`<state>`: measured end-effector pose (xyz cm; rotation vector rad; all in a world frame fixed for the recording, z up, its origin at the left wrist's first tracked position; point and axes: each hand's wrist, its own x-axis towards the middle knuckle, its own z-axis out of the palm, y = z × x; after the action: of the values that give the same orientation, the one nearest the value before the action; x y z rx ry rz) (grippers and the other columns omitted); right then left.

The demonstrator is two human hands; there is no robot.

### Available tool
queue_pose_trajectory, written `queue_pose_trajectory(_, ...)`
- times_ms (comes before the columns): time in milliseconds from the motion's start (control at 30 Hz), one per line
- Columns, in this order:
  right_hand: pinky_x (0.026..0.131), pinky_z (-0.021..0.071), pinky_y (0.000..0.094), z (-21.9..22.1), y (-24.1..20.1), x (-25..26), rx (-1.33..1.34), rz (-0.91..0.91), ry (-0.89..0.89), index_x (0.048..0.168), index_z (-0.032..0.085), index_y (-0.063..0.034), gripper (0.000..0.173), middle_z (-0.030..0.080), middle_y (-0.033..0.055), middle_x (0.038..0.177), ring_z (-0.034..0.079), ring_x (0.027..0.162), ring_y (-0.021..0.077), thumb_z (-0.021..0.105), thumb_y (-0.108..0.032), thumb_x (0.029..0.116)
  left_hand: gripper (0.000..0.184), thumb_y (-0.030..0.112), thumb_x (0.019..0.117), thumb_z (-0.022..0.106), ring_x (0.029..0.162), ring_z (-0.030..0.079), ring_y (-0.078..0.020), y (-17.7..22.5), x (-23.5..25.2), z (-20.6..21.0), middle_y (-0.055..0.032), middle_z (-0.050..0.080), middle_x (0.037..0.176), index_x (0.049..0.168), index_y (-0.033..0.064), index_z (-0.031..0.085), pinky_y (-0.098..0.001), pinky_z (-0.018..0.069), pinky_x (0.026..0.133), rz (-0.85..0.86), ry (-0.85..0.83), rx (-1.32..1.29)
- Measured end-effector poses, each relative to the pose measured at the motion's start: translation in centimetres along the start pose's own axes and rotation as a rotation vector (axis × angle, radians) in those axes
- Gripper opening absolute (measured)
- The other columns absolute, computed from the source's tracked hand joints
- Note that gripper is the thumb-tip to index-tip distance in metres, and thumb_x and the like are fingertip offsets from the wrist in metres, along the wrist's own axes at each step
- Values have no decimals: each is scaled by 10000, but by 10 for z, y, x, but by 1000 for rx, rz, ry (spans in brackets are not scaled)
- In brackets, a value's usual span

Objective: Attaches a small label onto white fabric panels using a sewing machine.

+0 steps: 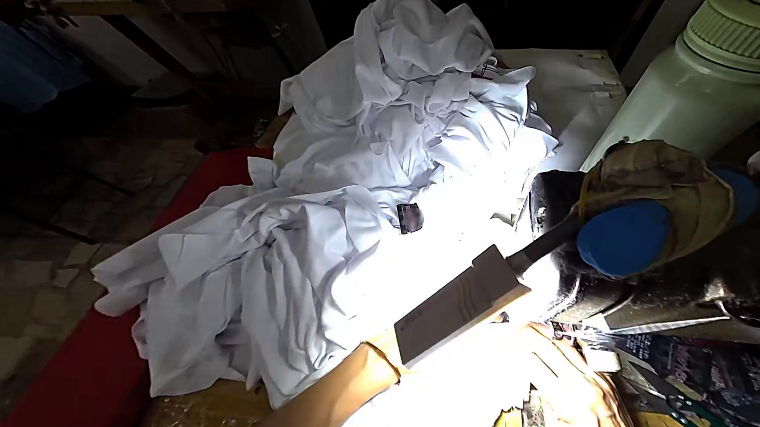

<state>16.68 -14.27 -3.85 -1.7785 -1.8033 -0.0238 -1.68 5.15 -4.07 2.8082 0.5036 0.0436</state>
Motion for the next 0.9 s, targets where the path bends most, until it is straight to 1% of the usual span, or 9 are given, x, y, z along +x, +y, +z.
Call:
queue_pose_trajectory(133, 1096, 439, 472, 6, 4, -1, 48, -9, 44, 1104, 769, -117, 349, 735, 55, 1227, 662, 1201, 212, 439, -138, 993, 272, 218, 1024, 514, 905, 681, -145, 52, 2, -27, -79, 724, 971, 1087, 61, 727, -303, 548, 827, 73, 163, -332)
queue_pose_trajectory(233, 1105, 432, 478, 5, 4, 2, 86, -5, 58, 1044, 765, -130, 335, 736, 35, 1222, 659, 1209, 188, 435, -113, 989, 485, 429, 968, 577, 1015, 685, -236, 93, -8, -10, -129, 714, 1091, 1213, 25, 686, -423, 549, 865, 57, 282, -262)
queue_pose_trajectory(333, 1101, 442, 463, 4, 6, 2, 110, 7, 71, 1044, 788, -143, 310, 746, 13, 1189, 664, 1191, 165, 483, -133, 987, 370, 222, 941, 595, 1012, 710, -298, 93, -16, -3, -156, 733, 1092, 1230, 16, 699, -487, 556, 867, -160, 232, -157)
queue_pose_trajectory(433, 1045, 481, 452, 2, 6, 10, 94, 8, 93, 1057, 789, -166, 279, 763, -2, 1103, 700, 1099, 154, 516, -179, 1002, 215, 190, 861, 610, 877, 729, -327, 75, -45, -31, -153, 745, 906, 868, 42, 767, -507, 576, 767, -242, 550, 100)
queue_pose_trajectory(500, 949, 533, 435, 4, 3, 16, 53, 12, 143, 1005, 785, -139, 254, 766, 10, 1031, 718, 1011, 176, 534, -167, 974, 179, 184, 762, 648, 755, 710, -311, 90, -69, -61, -141, 702, 809, 796, 23, 718, -441, 569, 623, -209, 688, 284)
queue_pose_trajectory(600, 890, 536, 514, 11, -12, 20, 4, 54, 203, 964, 780, -76, 258, 748, 97, 1028, 706, 995, 292, 564, -215, 944, 217, 175, 775, 646, 638, 671, -245, 116, -98, -75, -105, 662, 738, 902, 4, 688, -369, 543, 535, -169, 588, 108)
queue_pose_trajectory(767, 918, 534, 498, 6, -53, 2, -94, -104, 369, 952, 769, -34, 223, 743, 153, 1015, 701, 983, 342, 566, -111, 899, 482, 416, 996, 570, 568, 566, -245, 103, -97, -78, -104, 557, 602, 756, 8, 659, -414, 463, 550, -129, 200, -293)
queue_pose_trajectory(833, 869, 553, 491, -1, -52, -14, -126, -143, 347, 935, 773, -61, 207, 739, 135, 970, 706, 935, 329, 574, -92, 887, 545, 433, 1023, 526, 708, 656, -349, 97, -91, -100, -181, 626, 693, 760, -23, 666, -504, 520, 656, -195, -21, -103)
queue_pose_trajectory(900, 850, 573, 481, -5, -49, -34, -99, -113, 286, 934, 780, -43, 207, 744, 138, 960, 716, 931, 322, 585, -89, 887, 353, 281, 984, 618, 990, 669, -401, 90, -83, -115, -217, 696, 915, 860, -32, 725, -550, 514, 873, -321, -153, 90)
